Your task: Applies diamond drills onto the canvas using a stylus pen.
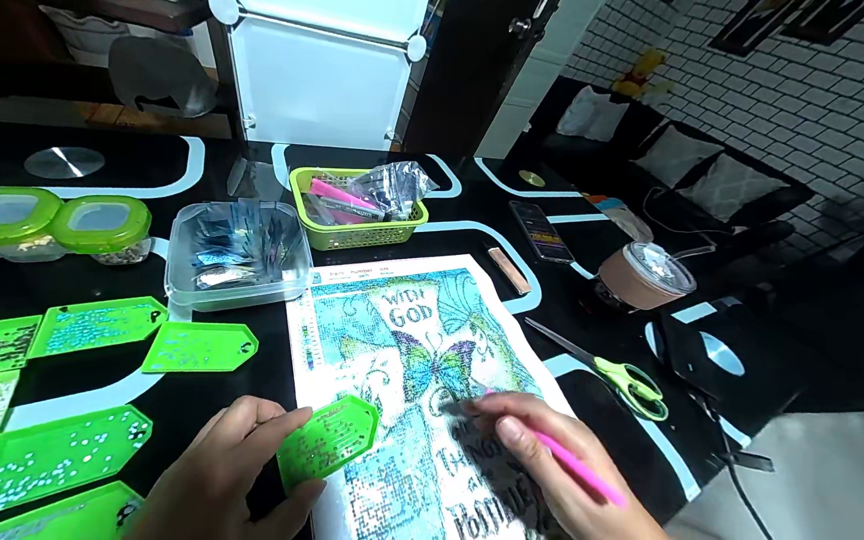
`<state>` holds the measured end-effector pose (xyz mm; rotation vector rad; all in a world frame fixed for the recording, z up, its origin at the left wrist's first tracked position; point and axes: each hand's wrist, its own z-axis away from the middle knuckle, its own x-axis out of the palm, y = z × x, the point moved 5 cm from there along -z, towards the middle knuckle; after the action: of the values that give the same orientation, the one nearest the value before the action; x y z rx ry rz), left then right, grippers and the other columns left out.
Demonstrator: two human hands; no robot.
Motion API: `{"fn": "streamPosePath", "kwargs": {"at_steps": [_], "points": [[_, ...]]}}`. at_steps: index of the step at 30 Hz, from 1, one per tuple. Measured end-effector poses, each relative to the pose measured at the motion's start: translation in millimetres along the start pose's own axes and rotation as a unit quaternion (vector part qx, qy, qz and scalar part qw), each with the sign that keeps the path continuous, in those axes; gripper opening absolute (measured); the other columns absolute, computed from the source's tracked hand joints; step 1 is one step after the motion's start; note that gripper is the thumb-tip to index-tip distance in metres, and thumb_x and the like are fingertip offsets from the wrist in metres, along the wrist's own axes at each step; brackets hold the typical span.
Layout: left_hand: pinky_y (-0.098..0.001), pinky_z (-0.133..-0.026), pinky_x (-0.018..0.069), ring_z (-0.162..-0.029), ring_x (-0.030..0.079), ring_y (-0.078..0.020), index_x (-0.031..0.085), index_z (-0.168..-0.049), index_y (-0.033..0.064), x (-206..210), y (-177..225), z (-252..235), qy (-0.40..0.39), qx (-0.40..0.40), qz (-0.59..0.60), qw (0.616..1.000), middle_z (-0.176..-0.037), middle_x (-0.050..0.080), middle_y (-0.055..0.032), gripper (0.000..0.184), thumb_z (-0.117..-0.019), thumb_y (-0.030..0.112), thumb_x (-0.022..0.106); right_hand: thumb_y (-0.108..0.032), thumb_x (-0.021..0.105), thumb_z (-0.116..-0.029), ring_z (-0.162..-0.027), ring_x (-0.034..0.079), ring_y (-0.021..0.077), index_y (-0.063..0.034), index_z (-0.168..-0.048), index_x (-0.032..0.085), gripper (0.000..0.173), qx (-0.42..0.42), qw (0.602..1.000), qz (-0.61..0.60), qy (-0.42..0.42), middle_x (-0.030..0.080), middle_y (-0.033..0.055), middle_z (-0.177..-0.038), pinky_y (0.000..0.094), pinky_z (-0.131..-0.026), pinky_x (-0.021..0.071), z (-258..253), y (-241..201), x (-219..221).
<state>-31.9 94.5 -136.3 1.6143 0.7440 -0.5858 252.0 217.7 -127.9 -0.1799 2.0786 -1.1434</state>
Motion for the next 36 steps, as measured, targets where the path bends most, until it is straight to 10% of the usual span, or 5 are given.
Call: {"fn": "streamPosePath", "kwargs": {"at_steps": [5,17,36], "points": [[-0.0453,-0.082,0.0555,-0.098,0.065,-0.0346,0.072,-0.126,0.0029,0.4,0.0,0.6,-0.003,0.004,-0.007,1.000,-0.111,0.067,-0.0223,0.048,-0.0883,0.032,0.078,-0.026,0.048,-0.1100,-0.130,0.062,0.0187,-0.0097,-0.118,0.073,0.031,-0.007,0.990,0.135,-0.047,0.075,0.0065,-0.123,0.0411,-0.115,0.0418,21.1,-9.2,12.1],[-0.0450,-0.083,0.0548,-0.101,0.065,-0.0357,0.072,-0.127,0.0042,1.4,0.1,0.4,-0.006,0.004,-0.019,1.000,-0.111,0.067,-0.0219,0.047,-0.0879,0.031,0.077,-0.015,0.049,-0.1083,-0.134,0.058,0.0252,-0.0057,-0.116,0.072,0.026,-0.004,0.982,0.172,-0.075,0.073,0.0158,-0.125,0.0417,-0.118,0.0321,71.0,-30.9,19.1],[-0.0367,-0.080,0.0561,-0.096,0.066,-0.0248,0.075,-0.122,0.0131,11.2,-10.2,4.5,0.096,0.055,-0.073,0.991,-0.110,0.071,-0.0084,0.049,-0.0852,0.045,0.070,-0.021,0.059,-0.1048,-0.112,0.070,0.0171,-0.0058,-0.110,0.074,0.022,-0.002,0.988,0.129,-0.083,0.077,0.0105,-0.109,0.0390,-0.110,0.0432,44.5,-24.6,5.5]]}}
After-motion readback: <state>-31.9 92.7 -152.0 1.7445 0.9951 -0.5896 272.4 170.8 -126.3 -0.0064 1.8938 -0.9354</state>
